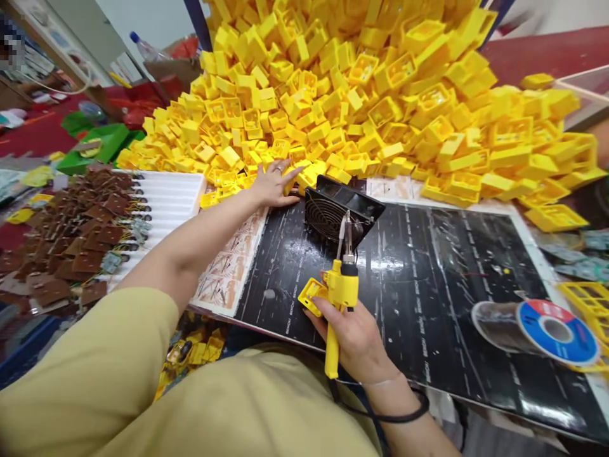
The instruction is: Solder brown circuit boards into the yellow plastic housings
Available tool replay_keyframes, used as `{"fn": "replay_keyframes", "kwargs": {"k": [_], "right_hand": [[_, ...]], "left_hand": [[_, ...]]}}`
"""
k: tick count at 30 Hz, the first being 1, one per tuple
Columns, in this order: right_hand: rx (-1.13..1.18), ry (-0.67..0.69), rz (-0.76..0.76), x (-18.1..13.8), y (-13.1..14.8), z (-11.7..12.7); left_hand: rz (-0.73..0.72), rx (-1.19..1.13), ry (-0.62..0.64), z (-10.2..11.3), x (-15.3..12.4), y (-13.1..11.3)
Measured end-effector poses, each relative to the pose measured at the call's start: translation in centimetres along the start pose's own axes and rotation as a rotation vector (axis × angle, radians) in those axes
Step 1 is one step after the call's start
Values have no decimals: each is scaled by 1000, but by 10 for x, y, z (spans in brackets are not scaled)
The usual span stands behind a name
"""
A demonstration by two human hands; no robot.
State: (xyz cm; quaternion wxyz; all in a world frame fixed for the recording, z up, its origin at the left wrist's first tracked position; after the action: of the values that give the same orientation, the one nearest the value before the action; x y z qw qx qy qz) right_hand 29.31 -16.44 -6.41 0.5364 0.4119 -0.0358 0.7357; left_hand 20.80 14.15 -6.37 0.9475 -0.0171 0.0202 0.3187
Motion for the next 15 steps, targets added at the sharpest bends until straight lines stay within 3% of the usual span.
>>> {"fn": "replay_keyframes", "kwargs": {"k": [3, 6, 9, 12, 15], "right_hand": [[-33, 14, -28, 0, -5, -6], [-20, 61, -57, -2, -8, -8], [22, 112, -70, -1, -5, -7], [70, 153, -69, 5, 0, -7], [90, 223, -37, 9, 1, -12]], "left_hand": [[23, 60, -51, -1, 6, -3], [-36, 133, -58, -3, -19, -2], [-248, 165, -65, -14, -71, -20], [-488, 73, -162, -18, -136, -60], [-594, 10, -189, -16, -186, -101]]}}
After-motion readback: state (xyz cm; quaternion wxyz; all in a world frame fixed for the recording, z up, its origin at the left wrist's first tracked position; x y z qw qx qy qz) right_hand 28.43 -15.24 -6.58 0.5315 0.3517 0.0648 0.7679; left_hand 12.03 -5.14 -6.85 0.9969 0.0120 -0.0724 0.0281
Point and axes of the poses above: each hand's wrist, its own x-axis towards the middle knuckle, its own z-axis out of the back of the hand, y = z × x, the point moved 8 cm from there along x, towards the middle knuckle, and after that the axes turned 11 degrees about -z, right-handed, at the moved point
